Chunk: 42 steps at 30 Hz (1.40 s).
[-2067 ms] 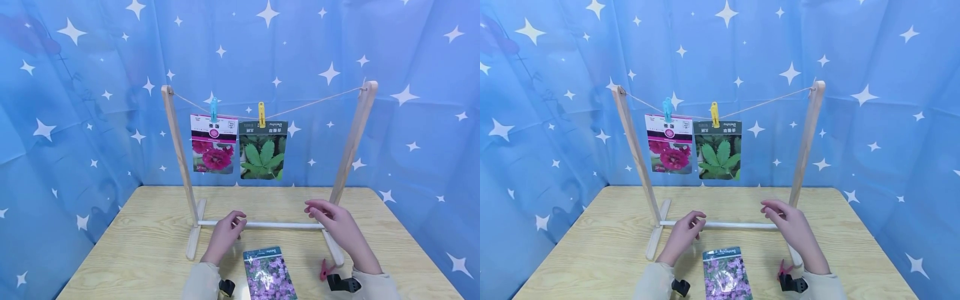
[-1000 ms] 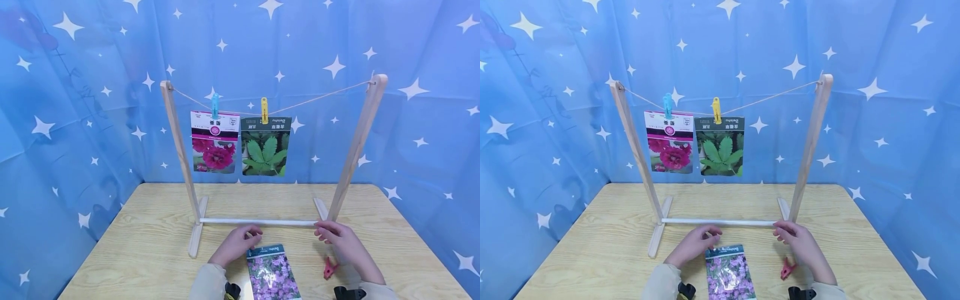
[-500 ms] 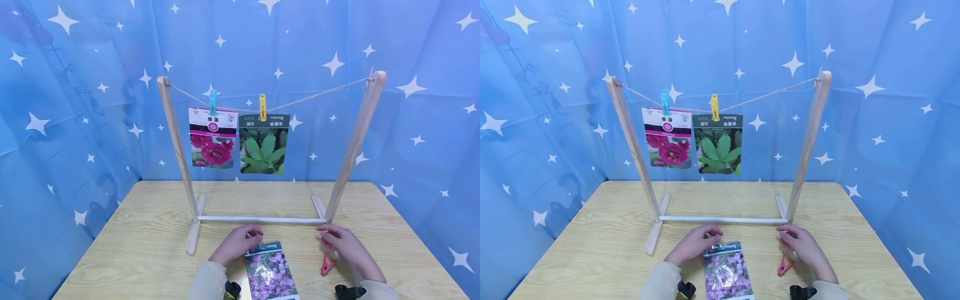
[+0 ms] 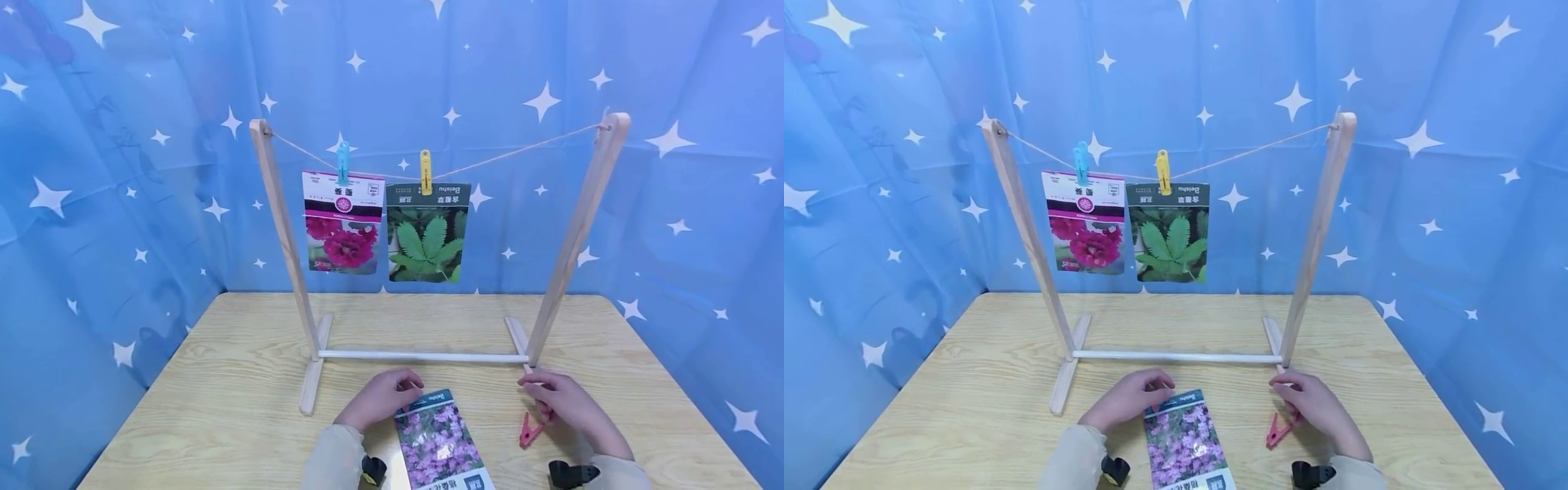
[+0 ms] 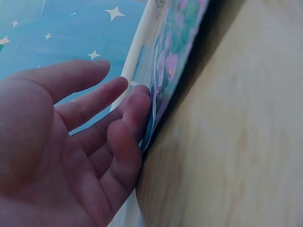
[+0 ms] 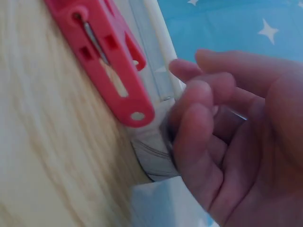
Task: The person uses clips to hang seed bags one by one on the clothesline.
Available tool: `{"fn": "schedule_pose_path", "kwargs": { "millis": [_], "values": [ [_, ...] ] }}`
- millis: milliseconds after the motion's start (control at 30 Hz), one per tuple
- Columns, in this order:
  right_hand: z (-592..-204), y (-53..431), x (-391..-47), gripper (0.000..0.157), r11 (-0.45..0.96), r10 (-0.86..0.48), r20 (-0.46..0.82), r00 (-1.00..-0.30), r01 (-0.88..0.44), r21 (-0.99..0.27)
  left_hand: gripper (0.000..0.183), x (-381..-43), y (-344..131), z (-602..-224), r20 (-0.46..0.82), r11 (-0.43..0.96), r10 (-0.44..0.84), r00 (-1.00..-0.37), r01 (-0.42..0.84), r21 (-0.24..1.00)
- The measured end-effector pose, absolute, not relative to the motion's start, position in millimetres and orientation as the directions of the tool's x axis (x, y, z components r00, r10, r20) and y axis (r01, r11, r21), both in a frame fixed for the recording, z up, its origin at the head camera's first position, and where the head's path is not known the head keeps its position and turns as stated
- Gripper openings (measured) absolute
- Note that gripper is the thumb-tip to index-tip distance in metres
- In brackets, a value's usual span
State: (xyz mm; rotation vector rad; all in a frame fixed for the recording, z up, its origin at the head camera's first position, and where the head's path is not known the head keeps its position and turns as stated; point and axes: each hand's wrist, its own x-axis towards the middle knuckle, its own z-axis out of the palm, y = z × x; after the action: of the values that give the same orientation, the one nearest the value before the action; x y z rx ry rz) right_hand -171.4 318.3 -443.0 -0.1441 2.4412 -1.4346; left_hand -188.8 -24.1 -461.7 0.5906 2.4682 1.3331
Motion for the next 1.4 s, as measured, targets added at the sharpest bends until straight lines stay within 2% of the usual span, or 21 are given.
{"fn": "schedule_pose_path", "kwargs": {
  "millis": [200,367,500,800,1133,1400],
  "values": [
    [-438.6,316.0,-169.3,0.04,0.551,-0.298,-0.295,-0.908,0.089,-0.83,0.022,-192.2,-33.5,-463.1,-0.023,0.56,0.423,-0.906,0.241,0.793],
    [-438.3,314.2,-168.3,0.031,0.543,-0.365,-0.316,-0.876,0.076,-0.837,0.021,-192.6,-40.5,-458.2,0.002,0.586,0.4,-0.917,0.257,0.769],
    [-438.2,311.7,-168.0,0.028,0.53,-0.381,-0.308,-0.872,0.067,-0.846,0.022,-192.4,-43.6,-454.5,0.017,0.6,0.398,-0.917,0.274,0.751],
    [-437.9,304.5,-171.6,0.033,0.55,-0.377,-0.234,-0.896,-0.013,-0.835,0.023,-192.8,-43.5,-451.8,0.001,0.648,0.393,-0.92,0.277,0.709],
    [-442.7,300.2,-174.4,0.031,0.535,-0.4,-0.173,-0.9,-0.076,-0.842,0.028,-187.5,-40.0,-449.6,-0.023,0.779,0.376,-0.926,0.303,0.548],
    [-443.9,298.8,-172.9,0.033,0.562,-0.385,-0.173,-0.907,-0.082,-0.823,0.033,-185.2,-37.7,-447.8,-0.062,0.8,0.368,-0.928,0.282,0.53]
  ]
}}
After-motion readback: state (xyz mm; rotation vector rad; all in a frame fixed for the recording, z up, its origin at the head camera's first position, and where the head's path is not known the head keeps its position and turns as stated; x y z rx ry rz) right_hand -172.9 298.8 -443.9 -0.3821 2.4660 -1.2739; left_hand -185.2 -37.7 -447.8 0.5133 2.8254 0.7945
